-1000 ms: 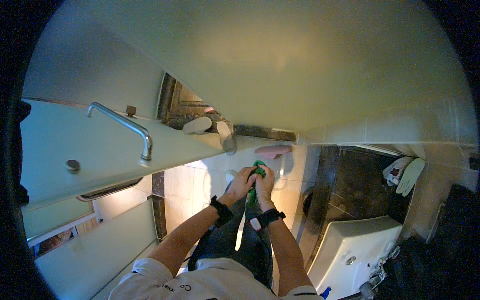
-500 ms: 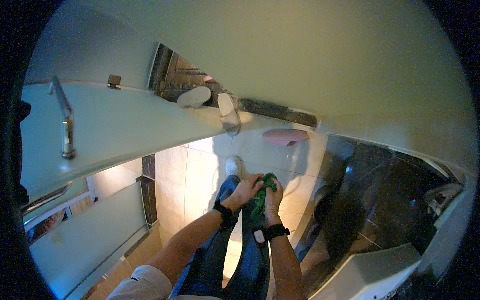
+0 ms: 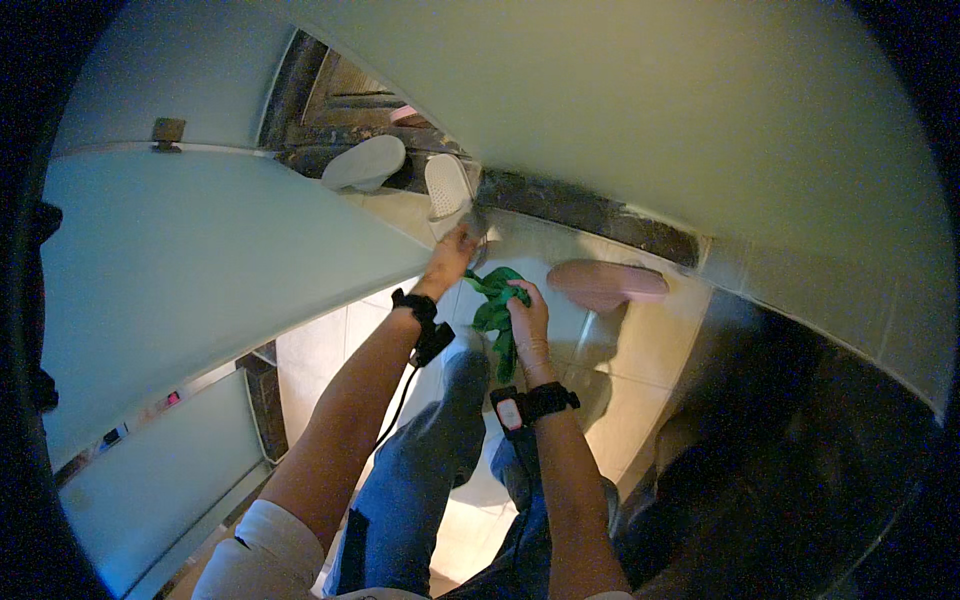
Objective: The person wipes the sink, toilet, and shower walls with a green cloth. They also move slippers on the floor to clean underneath them.
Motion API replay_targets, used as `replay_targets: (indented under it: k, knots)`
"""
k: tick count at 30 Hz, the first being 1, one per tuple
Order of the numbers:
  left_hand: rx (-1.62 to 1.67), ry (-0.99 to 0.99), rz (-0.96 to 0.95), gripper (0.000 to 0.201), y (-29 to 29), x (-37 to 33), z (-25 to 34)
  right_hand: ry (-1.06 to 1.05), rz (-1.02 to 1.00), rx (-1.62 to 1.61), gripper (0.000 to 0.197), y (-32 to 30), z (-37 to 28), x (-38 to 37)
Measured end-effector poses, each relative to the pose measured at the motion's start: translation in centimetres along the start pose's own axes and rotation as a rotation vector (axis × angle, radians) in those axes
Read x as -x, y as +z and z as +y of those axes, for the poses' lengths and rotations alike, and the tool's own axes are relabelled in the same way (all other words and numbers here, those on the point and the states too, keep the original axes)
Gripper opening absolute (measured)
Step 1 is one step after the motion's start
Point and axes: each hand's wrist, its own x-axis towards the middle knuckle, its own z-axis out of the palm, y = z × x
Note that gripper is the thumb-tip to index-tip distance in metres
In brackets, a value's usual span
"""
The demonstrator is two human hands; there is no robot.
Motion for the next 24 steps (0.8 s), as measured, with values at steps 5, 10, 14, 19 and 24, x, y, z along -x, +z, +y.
replay_targets:
  k: [5, 10, 14, 19, 24]
  knots:
    - [0.161, -0.148, 0.430, 0.036, 0.7, -8.6, -5.8, -0.076, -0.083, 0.075, 0.027, 1.3, 3.0, -7.2]
    - [0.285, -0.254, 0.731, 0.031, 1.0, -15.3, -6.5, -0.184, -0.113, 0.404, 0.027, 1.6, 8.3, -12.9]
    - [0.340, -0.228, 0.826, 0.020, 0.1, -17.5, -6.3, -0.069, -0.232, 0.304, 0.028, 2.7, 6.8, -12.2]
    - [0.295, -0.197, 0.822, 0.014, 0.2, -17.2, -7.9, -0.187, -0.190, 0.220, 0.028, 2.7, 9.5, -12.3]
    - [0.345, -0.225, 0.860, 0.013, 0.6, -15.6, -10.2, -0.170, -0.210, 0.251, 0.029, 3.2, 10.3, -12.0]
